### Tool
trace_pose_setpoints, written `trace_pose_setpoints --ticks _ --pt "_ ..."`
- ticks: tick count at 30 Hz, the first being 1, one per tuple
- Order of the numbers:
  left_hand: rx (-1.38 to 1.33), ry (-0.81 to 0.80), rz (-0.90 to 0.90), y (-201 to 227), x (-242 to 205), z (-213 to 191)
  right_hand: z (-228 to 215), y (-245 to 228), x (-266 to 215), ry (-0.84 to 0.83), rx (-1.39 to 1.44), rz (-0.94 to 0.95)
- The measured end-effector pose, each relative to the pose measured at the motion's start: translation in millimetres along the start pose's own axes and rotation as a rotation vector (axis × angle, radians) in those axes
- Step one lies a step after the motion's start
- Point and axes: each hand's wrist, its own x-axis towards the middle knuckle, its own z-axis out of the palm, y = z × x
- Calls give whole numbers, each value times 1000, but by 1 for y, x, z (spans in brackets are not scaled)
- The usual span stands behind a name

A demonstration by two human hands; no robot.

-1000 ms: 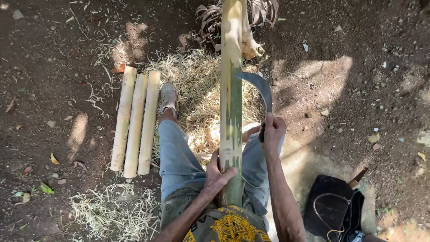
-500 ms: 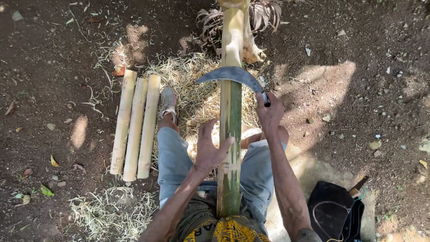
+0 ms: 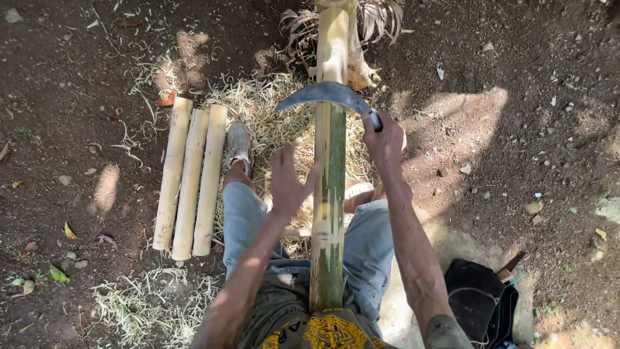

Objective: Shaving or stripping the outer layer of a bamboo pole using a curved drawknife or sickle-like tool.

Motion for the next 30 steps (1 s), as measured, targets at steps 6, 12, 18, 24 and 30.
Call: trace_pose_setpoints --ticks 6,12,18,24,30 --pt "77 255 347 -37 133 14 1 -10 57 -190 -247 -138" --pt "-127 -73 -118 -43 170 48 11 2 74 -157 -359 -256" --pt "-112 91 70 -61 147 59 4 -5 39 -38 -118 -270" --pt "-233 -28 -155 -32 117 35 -12 -16 9 -96 -104 -194" --pt "-45 171 156 -64 42 47 -47 -35 -51 -28 -129 -243"
